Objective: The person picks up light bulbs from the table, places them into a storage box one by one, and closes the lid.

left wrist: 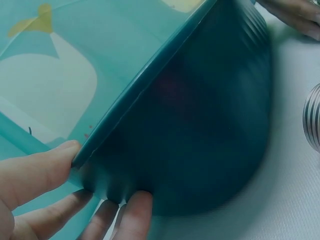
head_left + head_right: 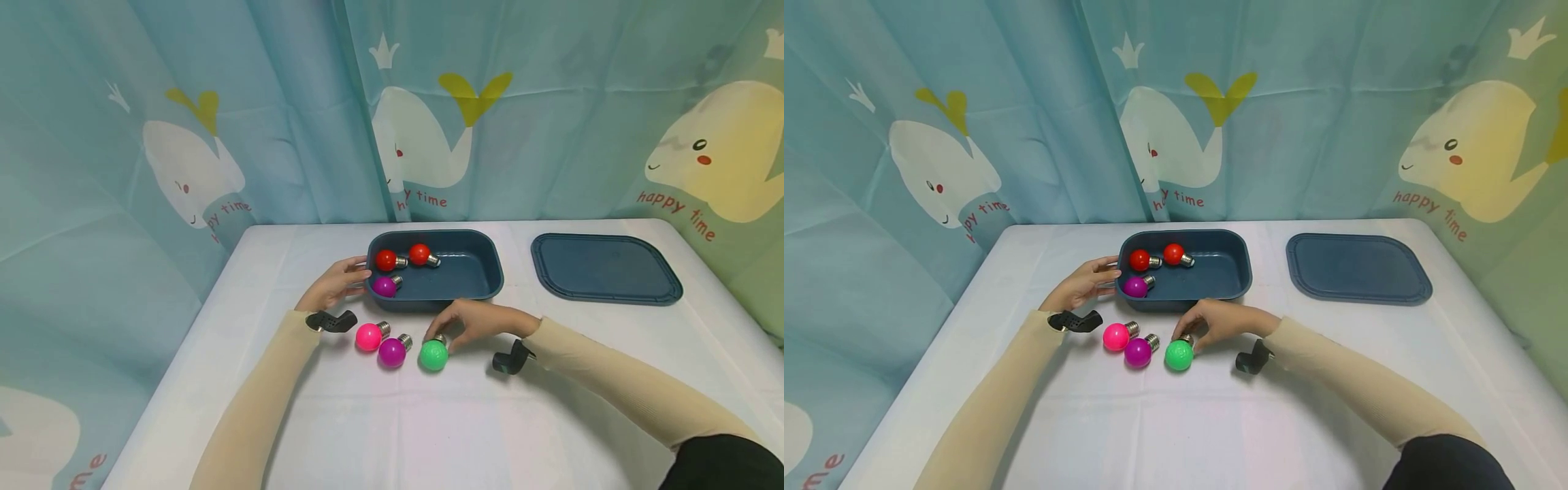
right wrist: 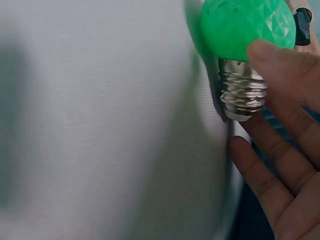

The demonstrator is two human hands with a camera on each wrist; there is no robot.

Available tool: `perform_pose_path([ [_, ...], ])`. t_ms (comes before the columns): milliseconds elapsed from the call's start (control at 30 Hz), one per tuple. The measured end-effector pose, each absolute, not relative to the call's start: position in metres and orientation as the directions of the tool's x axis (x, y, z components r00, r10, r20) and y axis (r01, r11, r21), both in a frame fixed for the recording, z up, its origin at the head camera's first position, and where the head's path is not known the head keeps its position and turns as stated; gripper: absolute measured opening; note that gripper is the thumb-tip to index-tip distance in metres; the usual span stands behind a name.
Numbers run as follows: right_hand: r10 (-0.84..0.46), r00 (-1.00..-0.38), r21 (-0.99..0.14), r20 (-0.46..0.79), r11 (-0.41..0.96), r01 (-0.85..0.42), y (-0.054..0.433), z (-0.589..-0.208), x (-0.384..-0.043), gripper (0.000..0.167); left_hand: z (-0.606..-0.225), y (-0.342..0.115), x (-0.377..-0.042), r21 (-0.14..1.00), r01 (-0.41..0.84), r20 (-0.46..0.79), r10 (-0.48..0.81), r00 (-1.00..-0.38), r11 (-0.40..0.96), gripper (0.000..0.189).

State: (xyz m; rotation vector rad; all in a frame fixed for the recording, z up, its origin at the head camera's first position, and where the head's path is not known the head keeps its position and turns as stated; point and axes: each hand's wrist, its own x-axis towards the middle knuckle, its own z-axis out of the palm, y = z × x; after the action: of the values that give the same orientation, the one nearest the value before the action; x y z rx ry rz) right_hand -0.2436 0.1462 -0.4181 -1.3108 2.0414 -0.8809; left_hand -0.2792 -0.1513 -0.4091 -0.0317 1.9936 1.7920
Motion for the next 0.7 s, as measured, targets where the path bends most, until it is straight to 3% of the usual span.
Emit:
perform_pose_path([
  [700,-0.879,-0.476,-0.733,-0.031,0.343,-0.587,0.160,-0.430,-0.236,0.032,-0.410,-0.151,-0.278,0.943,-0.291,-0.327,0.293,-0.899,0.160,0.061],
])
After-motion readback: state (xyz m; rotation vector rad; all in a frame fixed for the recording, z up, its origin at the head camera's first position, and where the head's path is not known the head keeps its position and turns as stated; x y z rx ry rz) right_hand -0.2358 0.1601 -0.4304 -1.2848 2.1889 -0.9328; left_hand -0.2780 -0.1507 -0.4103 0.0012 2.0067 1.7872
